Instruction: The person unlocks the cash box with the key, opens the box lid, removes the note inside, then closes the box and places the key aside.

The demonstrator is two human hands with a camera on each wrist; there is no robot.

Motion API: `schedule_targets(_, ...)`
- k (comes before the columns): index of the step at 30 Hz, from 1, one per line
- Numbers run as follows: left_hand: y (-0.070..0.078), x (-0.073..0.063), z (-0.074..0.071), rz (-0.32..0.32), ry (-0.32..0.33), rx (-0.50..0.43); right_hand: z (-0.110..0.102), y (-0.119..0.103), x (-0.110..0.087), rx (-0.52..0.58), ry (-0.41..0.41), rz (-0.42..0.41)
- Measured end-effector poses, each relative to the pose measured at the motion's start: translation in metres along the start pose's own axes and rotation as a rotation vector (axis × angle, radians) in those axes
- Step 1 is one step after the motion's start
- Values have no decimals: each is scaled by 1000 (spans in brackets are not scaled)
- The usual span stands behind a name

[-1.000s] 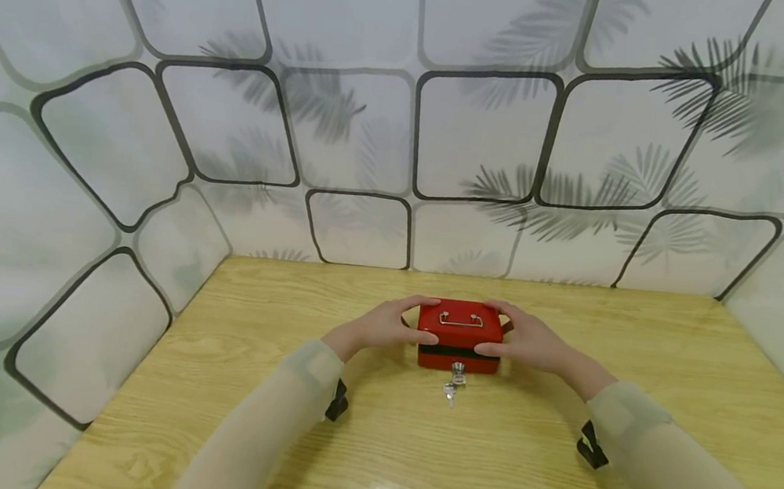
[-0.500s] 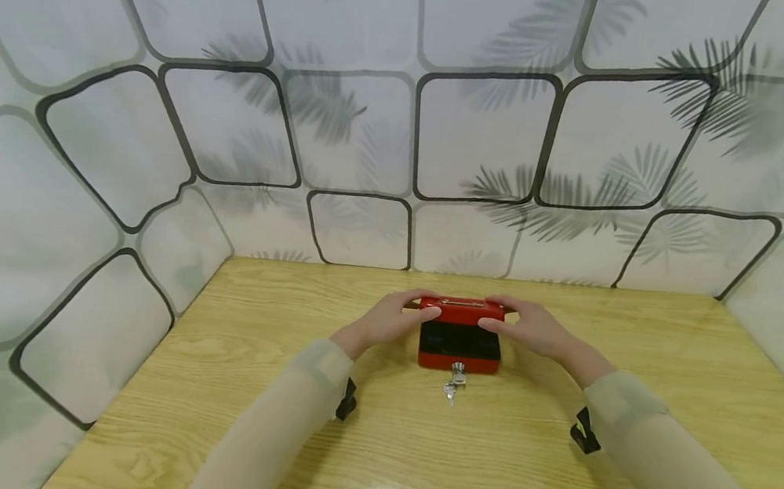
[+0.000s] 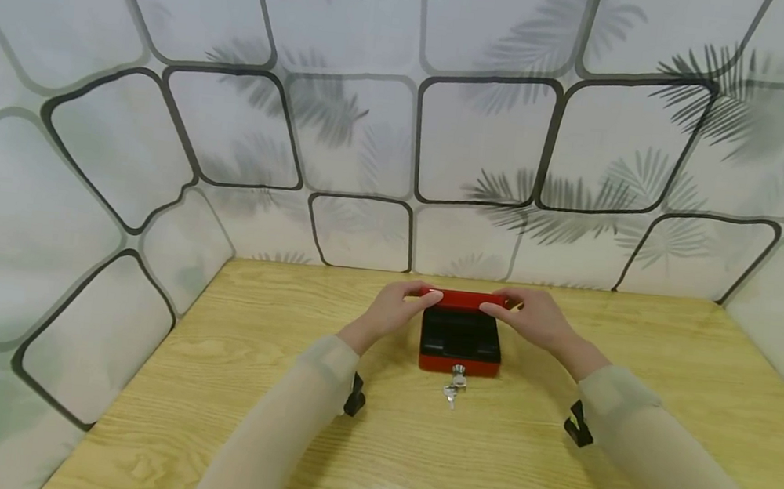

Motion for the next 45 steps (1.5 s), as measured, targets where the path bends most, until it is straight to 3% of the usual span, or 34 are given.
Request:
schedule_targets(5,6,7,-1,53,92,118,-3,3,6,-17,45,19)
schedule_targets(11,7,14,-3,54,120,184,-3,3,13,4,41,51)
schedule_targets(25,2,37,-10,-22,162,207,-2,3,29,35,60,125)
schedule_targets(38,5,44,-5,-120,263,225,0,4,36,-18,55,184)
schedule_targets(45,0,44,-6,-113,244,214,1,3,35,3,14,166)
Point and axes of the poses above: each hand's wrist, its own x-axis towards the middle knuckle, its own z-axis out of the palm, y = z × x, the point moved 3 cm from there along x, towards the middle knuckle, and after that the axes turned 2 degrees about z, right-handed, at the moved point
